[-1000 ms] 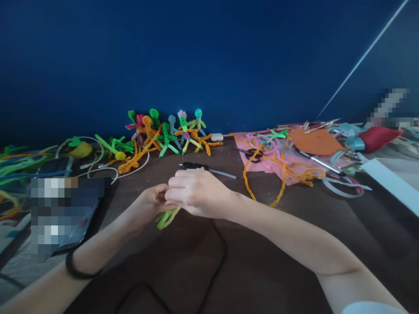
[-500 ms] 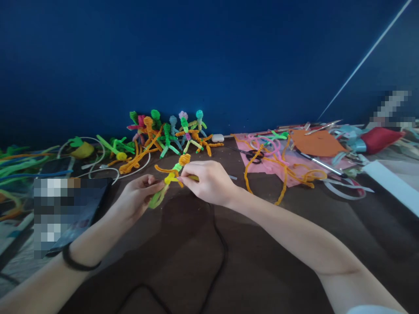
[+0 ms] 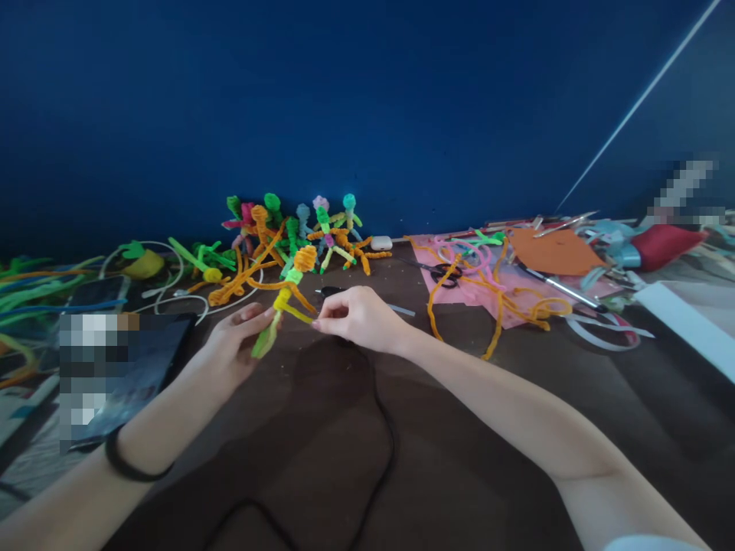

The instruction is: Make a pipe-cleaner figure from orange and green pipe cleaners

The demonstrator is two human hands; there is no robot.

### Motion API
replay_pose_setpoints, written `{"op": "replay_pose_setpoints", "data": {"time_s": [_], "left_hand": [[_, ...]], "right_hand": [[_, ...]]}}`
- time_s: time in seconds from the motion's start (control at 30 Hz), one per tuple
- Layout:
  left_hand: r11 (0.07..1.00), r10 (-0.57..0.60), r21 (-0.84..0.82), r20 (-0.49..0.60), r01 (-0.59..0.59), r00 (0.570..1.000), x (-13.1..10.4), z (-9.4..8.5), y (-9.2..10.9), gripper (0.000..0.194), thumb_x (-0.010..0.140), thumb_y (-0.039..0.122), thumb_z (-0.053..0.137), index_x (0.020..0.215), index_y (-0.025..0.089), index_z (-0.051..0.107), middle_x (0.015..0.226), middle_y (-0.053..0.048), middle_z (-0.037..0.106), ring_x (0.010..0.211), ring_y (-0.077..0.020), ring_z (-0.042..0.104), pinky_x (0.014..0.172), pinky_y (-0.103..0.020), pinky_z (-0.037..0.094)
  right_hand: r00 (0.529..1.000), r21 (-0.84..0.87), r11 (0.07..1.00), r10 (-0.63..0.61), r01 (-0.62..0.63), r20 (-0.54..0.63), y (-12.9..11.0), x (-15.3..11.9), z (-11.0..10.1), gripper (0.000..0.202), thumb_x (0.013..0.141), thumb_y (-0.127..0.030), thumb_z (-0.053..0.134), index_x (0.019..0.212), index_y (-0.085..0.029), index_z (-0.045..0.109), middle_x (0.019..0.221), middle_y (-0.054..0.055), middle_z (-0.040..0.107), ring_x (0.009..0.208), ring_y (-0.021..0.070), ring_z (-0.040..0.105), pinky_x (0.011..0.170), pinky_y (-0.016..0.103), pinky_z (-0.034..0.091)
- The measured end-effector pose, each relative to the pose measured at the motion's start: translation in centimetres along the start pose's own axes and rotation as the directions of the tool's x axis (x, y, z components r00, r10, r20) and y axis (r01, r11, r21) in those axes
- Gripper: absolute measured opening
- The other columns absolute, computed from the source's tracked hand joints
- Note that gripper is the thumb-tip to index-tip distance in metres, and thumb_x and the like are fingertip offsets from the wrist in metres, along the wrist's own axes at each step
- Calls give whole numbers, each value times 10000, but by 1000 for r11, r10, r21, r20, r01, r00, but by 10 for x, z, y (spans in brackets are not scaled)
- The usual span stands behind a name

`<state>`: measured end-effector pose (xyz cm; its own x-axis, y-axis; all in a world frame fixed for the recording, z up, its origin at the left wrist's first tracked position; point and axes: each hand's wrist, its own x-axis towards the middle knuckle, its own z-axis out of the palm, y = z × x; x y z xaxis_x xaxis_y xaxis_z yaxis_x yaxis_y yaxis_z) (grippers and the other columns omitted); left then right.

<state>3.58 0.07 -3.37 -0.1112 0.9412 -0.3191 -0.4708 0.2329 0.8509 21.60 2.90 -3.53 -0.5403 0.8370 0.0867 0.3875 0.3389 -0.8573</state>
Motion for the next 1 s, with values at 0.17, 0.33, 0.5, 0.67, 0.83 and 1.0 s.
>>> {"op": "replay_pose_setpoints", "data": {"time_s": [0.17,0.33,0.5,0.67,0.83,1.0], "left_hand": [[999,-13,-46,135,19,991,-4,0,2,341,583,31,645,524,178,343,543,5,569,527,-61,559,491,-107,438],[998,-65,17,298,63,952,-8,-1,3,376,546,31,683,531,177,337,495,44,475,540,-67,537,506,-123,437],[970,-208,214,465,119,861,-12,-3,3,367,567,72,698,557,178,347,511,51,474,487,-71,522,459,-151,409],[900,-375,401,518,168,769,-20,0,-2,332,603,69,661,558,178,351,546,41,492,465,-61,489,425,-156,363],[808,-480,560,443,185,758,-26,3,-13,261,585,85,670,550,165,424,527,47,469,470,-56,454,431,-156,340],[783,-489,594,401,186,775,-25,4,-22,116,579,101,673,659,133,595,585,8,574,506,-82,514,469,-181,371]], "right_hand": [[985,199,974,78,-108,153,11,6,-6,296,698,-400,616,724,-108,655,486,-17,541,433,69,488,469,200,387],[971,265,960,27,-92,238,23,8,-17,273,715,-369,614,780,-114,686,532,-2,587,515,71,519,529,196,401],[971,194,981,-26,-21,237,26,8,-21,234,693,-331,632,687,-100,673,546,11,597,516,78,517,532,205,409],[982,112,993,-50,30,184,20,4,-16,229,689,-333,638,763,-120,681,662,22,629,594,97,539,553,211,409],[948,-107,952,-268,288,169,7,-3,-12,111,726,-233,631,723,-137,686,693,19,622,701,108,520,655,229,398],[883,-261,846,-424,465,200,-3,-8,-8,119,767,-230,608,717,-147,677,651,11,590,690,110,467,639,228,378]]}}
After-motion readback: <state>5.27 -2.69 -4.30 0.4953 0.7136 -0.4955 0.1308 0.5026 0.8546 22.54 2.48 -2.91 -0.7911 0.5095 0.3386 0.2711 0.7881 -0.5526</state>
